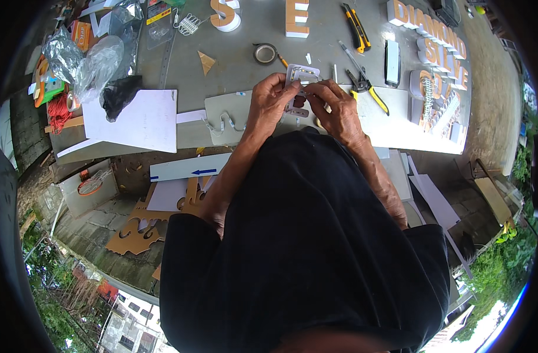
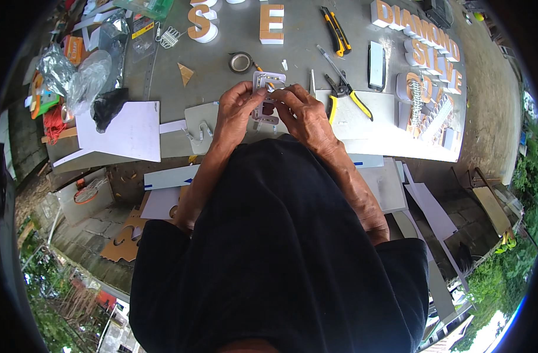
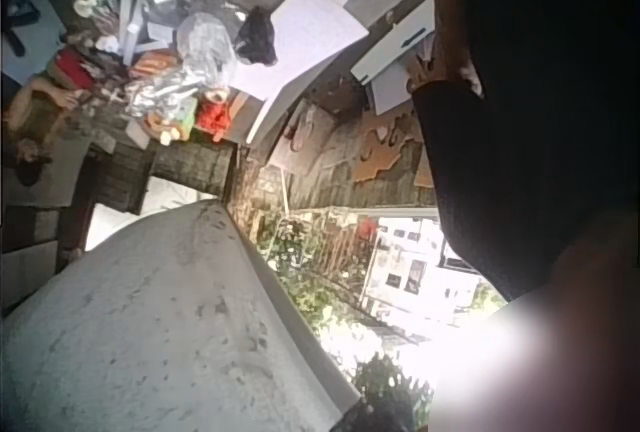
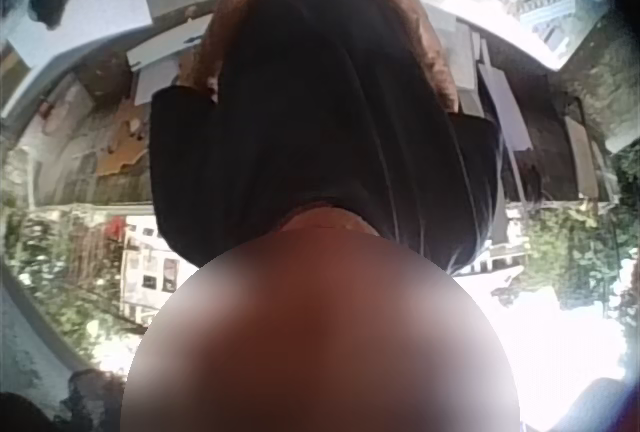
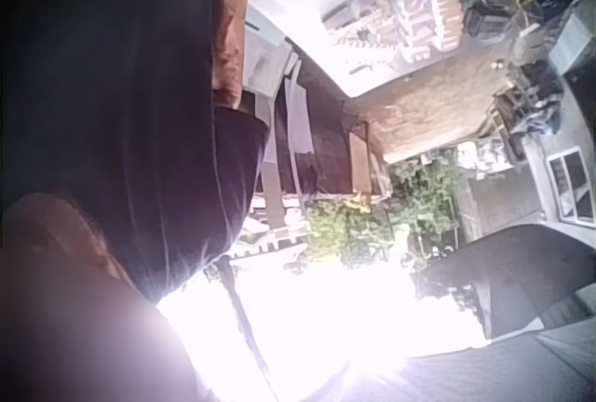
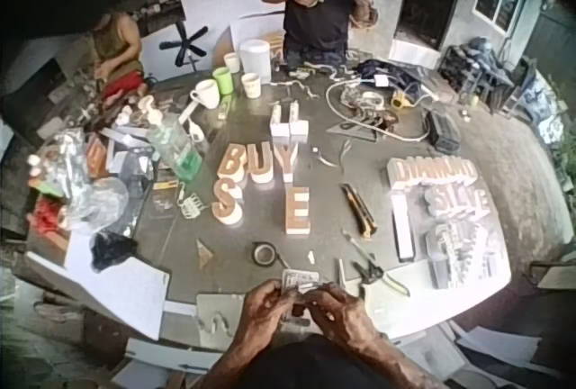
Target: Assembling 3D lettering for signage, including applying adhesive tape and preparing components.
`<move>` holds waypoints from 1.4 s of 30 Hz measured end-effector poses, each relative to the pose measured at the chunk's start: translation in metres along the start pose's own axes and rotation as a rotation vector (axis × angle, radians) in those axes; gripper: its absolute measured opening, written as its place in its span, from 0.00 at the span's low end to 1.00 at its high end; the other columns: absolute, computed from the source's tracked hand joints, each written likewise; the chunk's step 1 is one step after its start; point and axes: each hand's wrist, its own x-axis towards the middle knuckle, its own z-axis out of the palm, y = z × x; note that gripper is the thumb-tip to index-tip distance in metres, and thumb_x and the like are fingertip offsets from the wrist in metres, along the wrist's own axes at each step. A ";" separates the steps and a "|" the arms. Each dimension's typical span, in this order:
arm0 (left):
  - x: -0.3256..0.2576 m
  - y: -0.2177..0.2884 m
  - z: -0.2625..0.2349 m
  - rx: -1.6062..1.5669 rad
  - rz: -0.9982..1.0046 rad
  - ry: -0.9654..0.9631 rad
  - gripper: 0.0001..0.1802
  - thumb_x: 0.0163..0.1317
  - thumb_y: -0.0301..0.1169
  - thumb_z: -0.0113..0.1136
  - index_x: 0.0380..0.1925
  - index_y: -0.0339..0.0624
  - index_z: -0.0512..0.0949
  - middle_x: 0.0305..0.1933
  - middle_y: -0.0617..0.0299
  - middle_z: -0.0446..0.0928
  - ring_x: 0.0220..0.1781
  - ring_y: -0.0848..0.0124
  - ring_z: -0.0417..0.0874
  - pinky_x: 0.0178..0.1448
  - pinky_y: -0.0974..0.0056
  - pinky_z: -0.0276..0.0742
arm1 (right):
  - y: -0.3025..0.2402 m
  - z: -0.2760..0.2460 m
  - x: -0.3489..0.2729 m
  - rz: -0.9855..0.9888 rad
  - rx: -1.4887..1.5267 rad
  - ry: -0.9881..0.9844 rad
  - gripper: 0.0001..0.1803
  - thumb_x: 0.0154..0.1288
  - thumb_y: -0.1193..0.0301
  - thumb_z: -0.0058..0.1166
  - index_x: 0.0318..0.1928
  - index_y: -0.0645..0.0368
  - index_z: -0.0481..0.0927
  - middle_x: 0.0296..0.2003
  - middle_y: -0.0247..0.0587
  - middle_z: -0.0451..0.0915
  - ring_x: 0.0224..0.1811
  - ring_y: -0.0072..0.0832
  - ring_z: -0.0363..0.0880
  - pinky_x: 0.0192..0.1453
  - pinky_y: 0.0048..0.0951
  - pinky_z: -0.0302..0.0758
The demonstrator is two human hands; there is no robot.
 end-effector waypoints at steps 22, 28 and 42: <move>-0.005 -0.004 0.001 -0.070 0.105 -0.038 0.11 0.70 0.21 0.60 0.50 0.29 0.76 0.42 0.54 0.83 0.40 0.70 0.88 0.42 0.66 0.90 | -0.001 0.003 -0.002 -0.162 -0.290 -0.059 0.21 0.59 0.82 0.59 0.53 0.56 0.81 0.41 0.42 0.79 0.44 0.42 0.84 0.44 0.39 0.85; -0.003 -0.010 -0.003 0.028 0.095 0.042 0.09 0.67 0.20 0.59 0.46 0.29 0.78 0.39 0.56 0.84 0.36 0.72 0.87 0.38 0.66 0.90 | -0.013 0.003 -0.003 -0.028 -0.097 -0.104 0.14 0.66 0.81 0.58 0.51 0.59 0.79 0.43 0.46 0.80 0.42 0.44 0.85 0.42 0.43 0.84; -0.003 -0.014 0.001 0.144 0.259 0.032 0.08 0.67 0.22 0.61 0.44 0.30 0.78 0.35 0.59 0.84 0.33 0.76 0.85 0.37 0.69 0.86 | -0.008 0.003 -0.007 0.638 0.501 -0.013 0.16 0.72 0.67 0.61 0.49 0.70 0.84 0.29 0.44 0.87 0.28 0.21 0.84 0.31 0.25 0.81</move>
